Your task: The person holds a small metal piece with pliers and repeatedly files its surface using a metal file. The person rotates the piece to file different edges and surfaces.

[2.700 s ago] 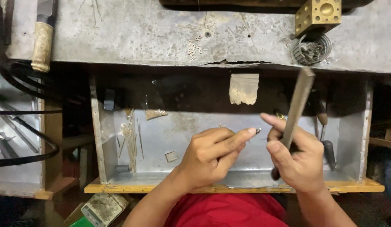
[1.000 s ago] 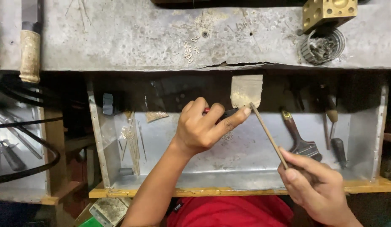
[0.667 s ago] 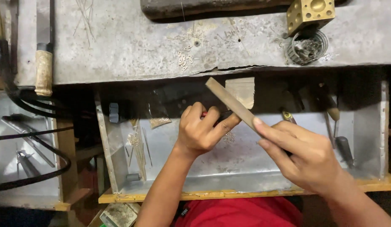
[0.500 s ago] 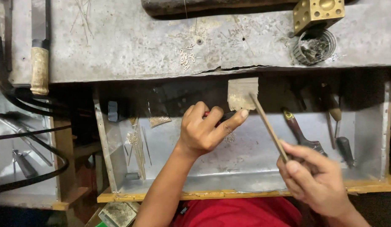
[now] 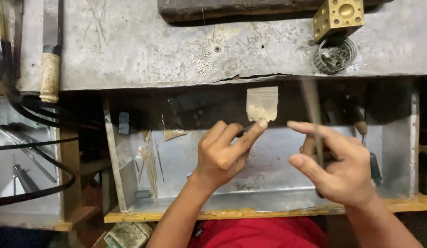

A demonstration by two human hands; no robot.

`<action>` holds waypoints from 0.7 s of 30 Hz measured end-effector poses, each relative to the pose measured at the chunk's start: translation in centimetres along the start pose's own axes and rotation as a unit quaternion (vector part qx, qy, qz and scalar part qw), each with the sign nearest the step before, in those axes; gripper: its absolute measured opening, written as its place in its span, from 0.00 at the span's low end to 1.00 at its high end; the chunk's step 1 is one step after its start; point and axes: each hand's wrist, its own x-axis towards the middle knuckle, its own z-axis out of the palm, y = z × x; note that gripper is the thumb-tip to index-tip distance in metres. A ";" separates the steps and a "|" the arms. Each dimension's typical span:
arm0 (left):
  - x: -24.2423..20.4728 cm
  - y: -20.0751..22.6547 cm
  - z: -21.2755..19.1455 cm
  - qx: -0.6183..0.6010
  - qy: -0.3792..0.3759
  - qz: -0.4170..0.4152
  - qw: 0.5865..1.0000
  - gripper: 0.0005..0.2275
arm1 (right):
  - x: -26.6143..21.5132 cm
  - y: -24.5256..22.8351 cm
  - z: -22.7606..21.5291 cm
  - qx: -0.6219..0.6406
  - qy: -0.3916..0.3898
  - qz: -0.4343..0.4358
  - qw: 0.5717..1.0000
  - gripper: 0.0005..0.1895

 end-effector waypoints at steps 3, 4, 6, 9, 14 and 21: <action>0.0 1.8 -0.5 -0.214 -0.002 -0.076 0.974 0.18 | -0.5 1.6 1.3 0.149 0.055 0.055 0.986 0.07; 0.1 2.2 -0.8 -0.215 -0.001 -0.076 0.974 0.18 | -0.2 1.6 1.3 0.148 0.055 0.055 0.986 0.07; 0.0 3.2 -1.5 -0.351 -0.052 -0.146 0.923 0.14 | 0.1 1.7 1.5 0.105 0.007 -0.007 0.994 0.09; 0.2 4.1 -2.2 -0.396 -0.078 -0.193 0.894 0.13 | -0.1 1.9 2.3 0.139 0.013 -0.030 0.990 0.12; 0.1 4.6 -2.5 -0.419 -0.071 -0.193 0.884 0.13 | -0.4 2.4 3.1 0.241 0.031 -0.030 0.969 0.07; -1.2 4.3 -1.8 -0.368 -0.058 -0.152 0.916 0.20 | -0.6 2.5 3.2 0.221 0.049 -0.019 0.974 0.07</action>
